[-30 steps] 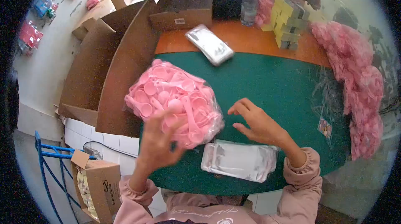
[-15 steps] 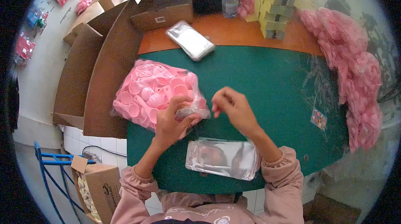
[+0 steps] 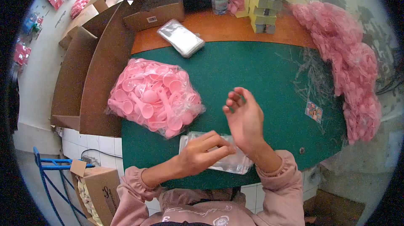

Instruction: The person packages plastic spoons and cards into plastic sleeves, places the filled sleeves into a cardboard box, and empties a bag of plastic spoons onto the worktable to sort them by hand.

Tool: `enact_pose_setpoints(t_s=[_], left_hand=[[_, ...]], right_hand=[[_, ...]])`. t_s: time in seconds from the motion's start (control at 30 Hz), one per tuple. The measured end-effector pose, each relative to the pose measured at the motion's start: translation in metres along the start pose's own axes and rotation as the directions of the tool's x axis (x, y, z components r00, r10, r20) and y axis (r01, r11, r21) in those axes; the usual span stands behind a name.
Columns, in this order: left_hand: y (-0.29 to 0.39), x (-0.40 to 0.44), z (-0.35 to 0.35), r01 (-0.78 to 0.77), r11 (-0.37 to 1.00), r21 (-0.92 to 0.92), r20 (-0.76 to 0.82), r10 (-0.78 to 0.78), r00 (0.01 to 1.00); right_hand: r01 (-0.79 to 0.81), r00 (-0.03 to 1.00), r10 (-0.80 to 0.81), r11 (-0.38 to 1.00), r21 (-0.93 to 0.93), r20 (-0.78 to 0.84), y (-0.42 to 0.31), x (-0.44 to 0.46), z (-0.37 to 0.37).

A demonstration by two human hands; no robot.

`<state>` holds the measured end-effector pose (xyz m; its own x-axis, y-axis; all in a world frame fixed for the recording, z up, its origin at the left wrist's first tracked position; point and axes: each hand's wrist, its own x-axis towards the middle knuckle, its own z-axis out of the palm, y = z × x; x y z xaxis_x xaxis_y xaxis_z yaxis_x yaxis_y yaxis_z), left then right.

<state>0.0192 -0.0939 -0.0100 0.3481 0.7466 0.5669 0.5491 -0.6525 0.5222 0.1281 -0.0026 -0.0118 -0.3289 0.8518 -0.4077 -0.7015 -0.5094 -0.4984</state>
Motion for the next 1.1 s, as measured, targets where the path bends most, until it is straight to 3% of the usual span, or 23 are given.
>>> enact_pose_setpoints(t_s=[0.03, 0.07, 0.1, 0.13, 0.17, 0.23, 0.27, 0.33, 0.43, 0.47, 0.5, 0.53, 0.57, 0.6, 0.63, 0.7, 0.77, 0.8, 0.83, 0.9, 0.97, 1.03, 1.1], left_hand=[[0.005, -0.006, 0.000, 0.102, 0.989, -0.111, 0.026, -0.100, 0.995], [0.010, -0.012, -0.001, 0.229, 0.958, -0.174, 0.032, -0.227, 0.973], [0.014, -0.017, -0.002, 0.232, 0.958, -0.166, 0.031, -0.231, 0.973], [0.019, -0.021, -0.003, 0.415, 0.843, -0.343, 0.028, -0.432, 0.901], [0.023, -0.024, -0.003, 0.552, 0.661, -0.508, 0.061, -0.611, 0.789], [0.028, -0.032, 0.000, 0.571, 0.670, -0.474, 0.027, -0.637, 0.770], [0.031, -0.033, 0.001, 0.563, 0.667, -0.488, 0.038, -0.628, 0.777], [0.034, -0.035, 0.001, 0.550, 0.667, -0.502, 0.044, -0.616, 0.787], [0.032, -0.036, -0.006, 0.500, 0.657, -0.564, 0.162, -0.506, 0.847], [0.032, -0.036, -0.016, 0.476, 0.787, -0.392, 0.039, -0.503, 0.864], [0.030, -0.037, -0.026, 0.450, 0.871, -0.196, -0.080, -0.471, 0.878], [0.022, -0.040, -0.034, 0.423, 0.894, -0.147, -0.201, -0.446, 0.872], [0.019, -0.047, -0.046, 0.423, 0.894, -0.146, -0.201, -0.445, 0.873], [0.015, -0.053, -0.059, 0.511, 0.859, -0.028, -0.248, -0.501, 0.829], [0.012, -0.055, -0.065, 0.594, 0.800, 0.084, -0.301, -0.548, 0.780], [0.003, -0.053, -0.060, 0.518, 0.835, 0.186, -0.296, -0.455, 0.840], [-0.004, -0.049, -0.045, 0.449, 0.850, 0.274, -0.268, -0.381, 0.885], [-0.011, -0.038, -0.036, 0.422, 0.826, 0.375, -0.279, -0.333, 0.901], [-0.018, -0.031, -0.029, 0.393, 0.790, 0.470, -0.284, -0.286, 0.915], [-0.031, -0.028, -0.024, 0.416, 0.731, 0.541, -0.304, -0.291, 0.907], [-0.035, -0.023, -0.028, 0.464, 0.643, 0.610, -0.353, -0.304, 0.885], [-0.040, -0.025, -0.028, 0.497, 0.659, 0.564, -0.347, -0.358, 0.867], [-0.047, -0.026, -0.030, 0.530, 0.668, 0.522, -0.345, -0.404, 0.847]], right_hand=[[-0.007, 1.000, 0.007, 1.000, 0.003, 0.006, -0.002, -0.008, 0.000], [0.172, 0.976, -0.130, 0.953, -0.249, 0.177, -0.005, -0.018, -0.001], [0.376, 0.903, -0.215, 0.814, -0.444, 0.372, -0.009, -0.029, -0.004], [0.561, 0.773, -0.152, 0.617, -0.551, 0.616, -0.015, -0.042, -0.011], [0.561, 0.770, -0.146, 0.619, -0.550, 0.621, -0.020, -0.052, -0.014], [0.784, 0.546, 0.276, 0.164, -0.599, 0.791, -0.027, -0.069, -0.017], [0.785, 0.546, 0.276, 0.163, -0.598, 0.791, -0.032, -0.071, -0.017], [0.695, 0.588, 0.468, 0.124, -0.708, 0.659, -0.044, -0.071, -0.019], [0.637, 0.467, 0.614, 0.266, -0.724, 0.636, -0.084, -0.037, -0.017], [0.589, 0.427, 0.657, 0.319, -0.742, 0.622, -0.108, -0.019, -0.021], [0.423, 0.570, 0.622, 0.338, -0.841, 0.537, -0.137, -0.002, -0.028], [0.515, 0.675, 0.429, 0.309, -0.800, 0.600, -0.166, 0.025, -0.049], [0.423, 0.873, -0.010, -0.480, -0.768, 0.487, -0.184, 0.053, -0.076], [-0.193, 0.671, -0.455, -0.870, -0.454, 0.586, -0.193, 0.072, -0.091], [-0.191, 0.668, -0.455, -0.870, -0.455, 0.589, -0.189, 0.071, -0.085], [0.260, 0.674, -0.281, -0.775, -0.575, 0.683, -0.160, 0.064, -0.056], [0.644, 0.613, -0.121, -0.497, -0.582, 0.781, -0.115, 0.048, -0.029], [0.781, 0.586, 0.109, -0.339, -0.524, 0.803, -0.087, 0.041, -0.011], [0.837, 0.546, 0.276, -0.139, -0.529, 0.791, -0.060, 0.036, -0.001], [0.888, 0.453, 0.261, -0.044, -0.458, 0.853, -0.015, 0.027, 0.011], [0.902, 0.431, 0.217, -0.120, -0.415, 0.876, 0.008, 0.029, 0.018], [0.910, 0.402, 0.182, -0.193, -0.368, 0.898, 0.019, 0.031, 0.016], [0.878, 0.467, 0.152, -0.197, -0.436, 0.871, 0.029, 0.033, 0.011]])
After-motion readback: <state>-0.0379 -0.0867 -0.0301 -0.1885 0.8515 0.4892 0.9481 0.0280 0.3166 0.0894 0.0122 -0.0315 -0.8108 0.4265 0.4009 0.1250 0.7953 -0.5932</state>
